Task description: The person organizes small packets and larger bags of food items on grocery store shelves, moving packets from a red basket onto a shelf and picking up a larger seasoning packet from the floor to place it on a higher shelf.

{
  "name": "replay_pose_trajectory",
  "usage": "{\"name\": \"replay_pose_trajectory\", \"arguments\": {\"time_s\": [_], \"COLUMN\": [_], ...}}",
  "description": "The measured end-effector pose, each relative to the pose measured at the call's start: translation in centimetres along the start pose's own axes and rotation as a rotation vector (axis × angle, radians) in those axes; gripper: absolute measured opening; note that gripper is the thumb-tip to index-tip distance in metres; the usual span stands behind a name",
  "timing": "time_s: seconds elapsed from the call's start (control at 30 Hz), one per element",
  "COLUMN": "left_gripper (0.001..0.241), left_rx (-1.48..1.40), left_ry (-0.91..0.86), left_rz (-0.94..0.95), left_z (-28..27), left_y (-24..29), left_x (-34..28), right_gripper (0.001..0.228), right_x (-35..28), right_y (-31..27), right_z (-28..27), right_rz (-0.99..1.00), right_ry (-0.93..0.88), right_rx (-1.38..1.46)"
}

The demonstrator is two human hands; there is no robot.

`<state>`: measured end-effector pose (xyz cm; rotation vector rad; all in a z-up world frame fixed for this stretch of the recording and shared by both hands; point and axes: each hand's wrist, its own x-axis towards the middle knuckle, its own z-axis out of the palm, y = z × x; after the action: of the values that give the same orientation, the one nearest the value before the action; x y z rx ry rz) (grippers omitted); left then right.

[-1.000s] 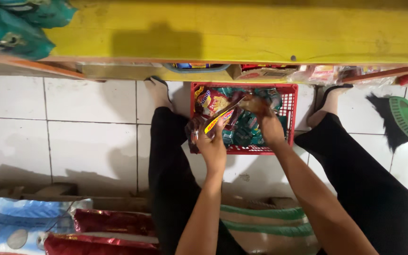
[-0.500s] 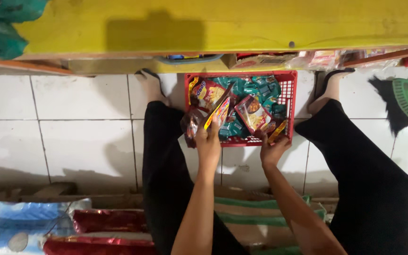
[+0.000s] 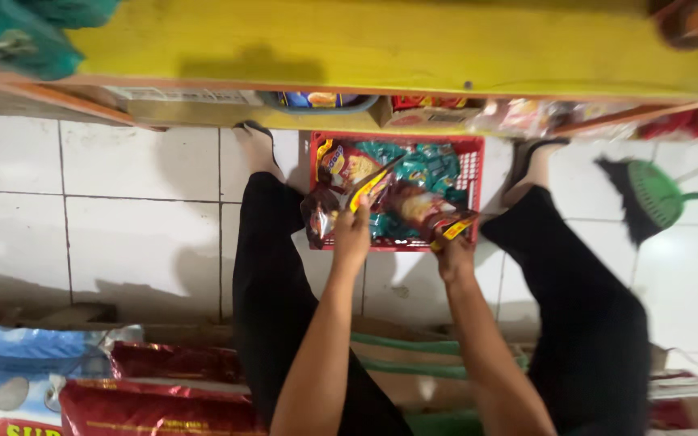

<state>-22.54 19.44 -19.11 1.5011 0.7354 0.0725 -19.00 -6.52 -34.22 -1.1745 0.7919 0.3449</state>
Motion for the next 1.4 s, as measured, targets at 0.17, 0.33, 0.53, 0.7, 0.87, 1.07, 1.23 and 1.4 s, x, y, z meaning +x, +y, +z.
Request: {"name": "replay_pose_trajectory", "arguments": {"time_s": [0.17, 0.33, 0.53, 0.7, 0.87, 1.07, 1.23, 1.4], "left_gripper": [0.062, 0.054, 0.045, 0.043, 0.050, 0.046, 0.049, 0.047], "left_rx": [-0.247, -0.217, -0.128, -0.303, -0.125, -0.193, -0.120, -0.142], "left_ry": [0.068, 0.017, -0.089, -0.169, -0.067, -0.165, -0.123, -0.241], "left_rz": [-0.059, 0.103, 0.372, 0.292, 0.151, 0.542, 0.577, 0.562], "left_z": [-1.4, -4.6, -6.5, -8.1, -8.5, -6.6, -3.7, -2.9], "left_y": [-1.6, 1.7, 11.3, 18.2, 22.2, 25.8, 26.9, 27.8], "left_x": [-1.7, -6.7, -15.7, -21.7, -25.2, -28.1, -29.6, -31.2], "right_gripper": [0.013, 0.017, 0.020, 0.012, 0.016, 0.014, 0.014, 0.012], "right_x": [-7.2, -17.3, -32.8, -42.4, -48.7, -52.0, -51.8, -51.2], "right_y": [-4.5, -11.8, -25.4, -30.9, -34.4, -34.9, -32.9, -32.5], "right_z": [-0.9, -2.4, -0.5, 0.7, 0.1, -0.6, 0.4, 1.1], "right_rz": [-0.061, -0.191, -0.745, -1.109, -1.339, -1.204, -0.990, -0.944], "right_ry": [-0.137, -0.157, -0.487, -0.680, -0.586, -0.444, -0.453, -0.551], "right_rx": [-0.316, -0.661, -1.114, -1.235, -1.050, -0.711, -0.466, -0.147]}}
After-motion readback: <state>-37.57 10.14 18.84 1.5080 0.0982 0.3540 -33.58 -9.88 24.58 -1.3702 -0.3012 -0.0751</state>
